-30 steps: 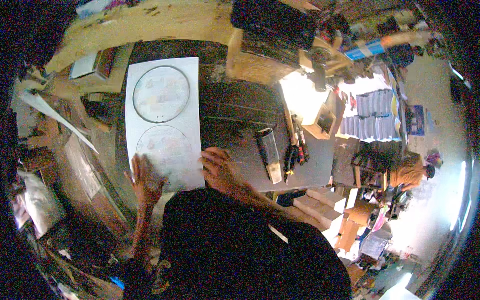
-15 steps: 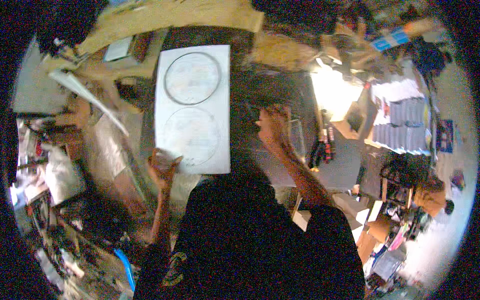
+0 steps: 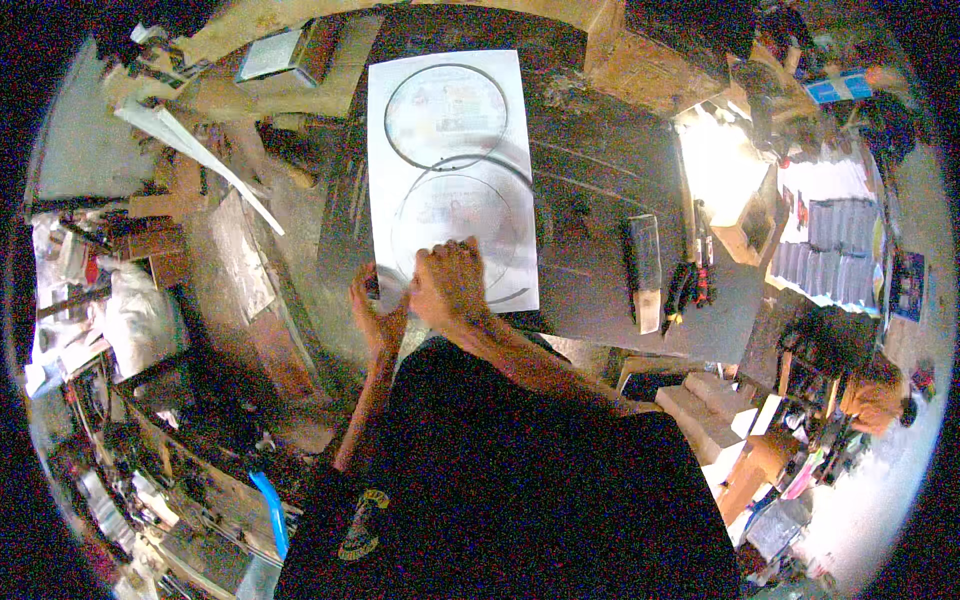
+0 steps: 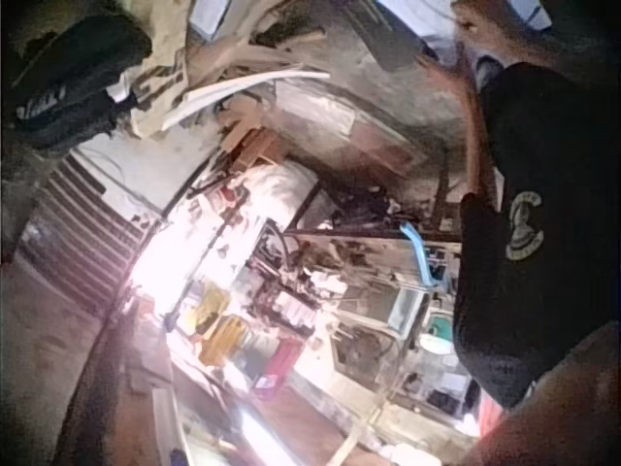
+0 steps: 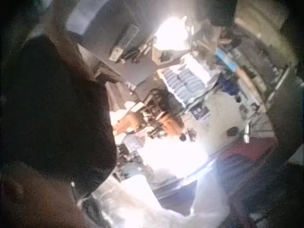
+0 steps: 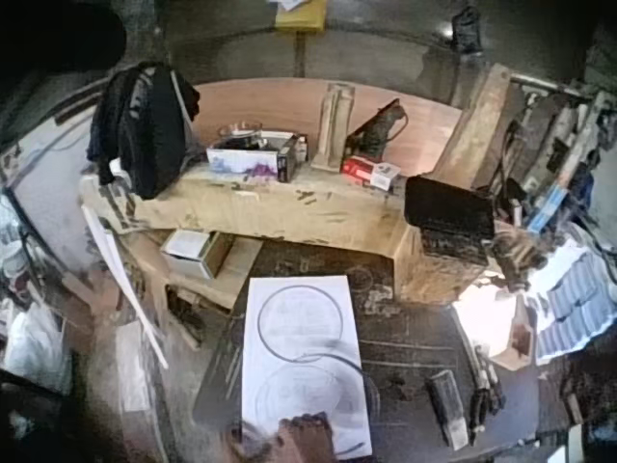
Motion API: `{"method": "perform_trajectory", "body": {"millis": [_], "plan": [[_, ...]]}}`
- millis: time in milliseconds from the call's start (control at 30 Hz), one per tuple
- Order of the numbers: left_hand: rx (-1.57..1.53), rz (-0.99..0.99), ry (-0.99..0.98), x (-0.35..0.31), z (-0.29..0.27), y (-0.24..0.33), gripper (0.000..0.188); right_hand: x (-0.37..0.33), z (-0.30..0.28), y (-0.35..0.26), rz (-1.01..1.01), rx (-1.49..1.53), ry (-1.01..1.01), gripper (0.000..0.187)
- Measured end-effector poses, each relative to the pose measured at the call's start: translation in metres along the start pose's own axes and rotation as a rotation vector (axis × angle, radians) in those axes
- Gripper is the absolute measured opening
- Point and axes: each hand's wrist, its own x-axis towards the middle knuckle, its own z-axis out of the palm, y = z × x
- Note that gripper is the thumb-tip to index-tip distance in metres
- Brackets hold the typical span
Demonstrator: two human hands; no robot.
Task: The person assembles a drum head by placing a circular frame over a white membrane, applying adhesive with a brush, hammering the frame into place, and trimming excess material with a pair of pliers.
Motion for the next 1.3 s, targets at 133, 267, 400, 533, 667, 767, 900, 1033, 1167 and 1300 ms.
{"method": "perform_trajectory", "body": {"millis": [133,267,400,533,667,767,900,1033,1167,1300], "plan": [[-0.394,-0.377,0.027,0.028,-0.023,0.002,0.032,0.008,0.043,-0.019,0.067,0.005,-0.022,0.021],[-0.564,-0.418,-0.163,0.062,-0.041,-0.008,0.042,0.015,0.037,-0.029,0.179,0.117,-0.093,0.038],[-0.232,-0.140,-0.300,0.090,-0.038,-0.015,0.077,0.011,0.009,0.013,0.216,-0.013,0.404,0.077],[0.106,0.069,-0.263,0.104,-0.007,0.019,0.104,0.000,-0.007,0.079,0.721,-0.180,0.247,0.113],[0.239,-0.047,-0.272,0.102,0.009,0.031,0.126,-0.004,0.008,0.098,0.876,-0.052,0.077,0.130],[0.266,-0.131,-0.346,0.106,0.010,0.031,0.132,-0.009,0.016,0.103,0.841,-0.041,0.109,0.126],[0.201,-0.154,-0.417,0.107,0.008,0.023,0.140,-0.008,0.015,0.100,0.785,-0.010,0.102,0.127],[0.258,-0.042,-0.276,0.096,0.012,0.022,0.131,-0.005,0.013,0.109,0.782,-0.026,0.054,0.126],[0.228,-0.039,-0.301,0.099,0.007,0.028,0.133,-0.001,0.008,0.107,0.731,-0.026,0.028,0.125],[0.234,-0.036,-0.318,0.100,0.008,0.030,0.136,-0.008,0.021,0.121,0.686,-0.116,0.112,0.119]]}}
